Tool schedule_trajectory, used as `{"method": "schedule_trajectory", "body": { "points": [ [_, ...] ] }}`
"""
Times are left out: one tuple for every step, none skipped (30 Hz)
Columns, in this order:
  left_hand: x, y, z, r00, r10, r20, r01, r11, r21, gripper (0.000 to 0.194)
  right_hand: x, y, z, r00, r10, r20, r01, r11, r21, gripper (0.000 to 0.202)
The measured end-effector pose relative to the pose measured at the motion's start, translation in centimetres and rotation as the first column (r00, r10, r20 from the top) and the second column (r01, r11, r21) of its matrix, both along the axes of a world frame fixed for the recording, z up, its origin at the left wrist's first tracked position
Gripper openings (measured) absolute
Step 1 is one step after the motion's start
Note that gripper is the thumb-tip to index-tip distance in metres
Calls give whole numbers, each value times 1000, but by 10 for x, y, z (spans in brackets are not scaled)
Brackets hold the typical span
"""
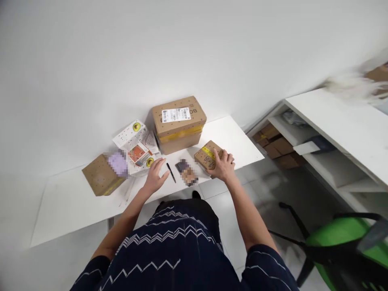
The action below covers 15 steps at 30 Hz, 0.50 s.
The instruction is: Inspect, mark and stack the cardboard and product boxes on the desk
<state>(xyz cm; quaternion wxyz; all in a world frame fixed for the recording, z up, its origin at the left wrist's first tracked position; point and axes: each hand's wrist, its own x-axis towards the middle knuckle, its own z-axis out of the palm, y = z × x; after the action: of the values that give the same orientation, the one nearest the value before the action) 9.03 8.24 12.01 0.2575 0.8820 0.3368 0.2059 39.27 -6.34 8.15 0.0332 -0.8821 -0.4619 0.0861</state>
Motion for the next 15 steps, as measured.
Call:
{"method": "schedule_trajectory", "body": {
  "points": [
    [1, 5, 1, 999, 17, 34, -17, 1000, -5, 51, 3, 3, -6, 1000, -22, -17, 22, 1000, -1, 108],
    [3, 9, 2, 997, 39, 68, -38, 999, -14, 50, 5, 5, -11, 998, -46, -35, 46, 999, 0, 108],
    [5, 12, 4, 993, 65, 99, -62, 998, -32, 48, 8, 8, -15, 996, -71, -53, 71, 997, 3, 108],
    [8, 15, 5, 987, 97, 129, -90, 994, -60, 47, 10, 9, -19, 993, -96, -70, 96, 995, 7, 107],
    [11, 18, 6, 978, 134, 159, -119, 988, -100, 46, 13, 10, -21, 989, -119, -85, 120, 993, 13, 106],
    [14, 20, 6, 966, 176, 192, -148, 977, -150, 46, 15, 11, -22, 985, -138, -99, 141, 990, 18, 105],
    [18, 23, 6, 948, 223, 228, -176, 962, -209, 48, 18, 11, -23, 982, -152, -114, 155, 988, 17, 105],
    [22, 26, 6, 924, 274, 266, -201, 941, -271, 50, 20, 12, -22, 978, -160, -130, 162, 987, 7, 105],
    [26, 29, 6, 895, 327, 304, -223, 917, -331, 52, 22, 12, -20, 976, -161, -147, 162, 987, -6, 105],
    [29, 33, 6, 860, 382, 338, -243, 890, -385, 55, 25, 13, -18, 974, -158, -161, 158, 987, -10, 104],
    [33, 37, 7, 822, 435, 368, -262, 862, -433, 59, 27, 15, -13, 973, -151, -174, 155, 988, 6, 101],
    [37, 42, 8, 782, 485, 391, -281, 835, -474, 62, 29, 18, -8, 971, -145, -189, 157, 986, 49, 97],
    [41, 48, 10, 744, 530, 406, -296, 807, -511, 65, 32, 22, -1, 967, -134, -217, 163, 979, 123, 91],
    [46, 54, 13, 709, 571, 414, -309, 779, -546, 66, 35, 29, 6, 958, -114, -263, 175, 960, 220, 84],
    [50, 60, 17, 677, 608, 414, -316, 748, -583, 67, 38, 38, 15, 941, -80, -328, 191, 927, 323, 79]
  ]
}}
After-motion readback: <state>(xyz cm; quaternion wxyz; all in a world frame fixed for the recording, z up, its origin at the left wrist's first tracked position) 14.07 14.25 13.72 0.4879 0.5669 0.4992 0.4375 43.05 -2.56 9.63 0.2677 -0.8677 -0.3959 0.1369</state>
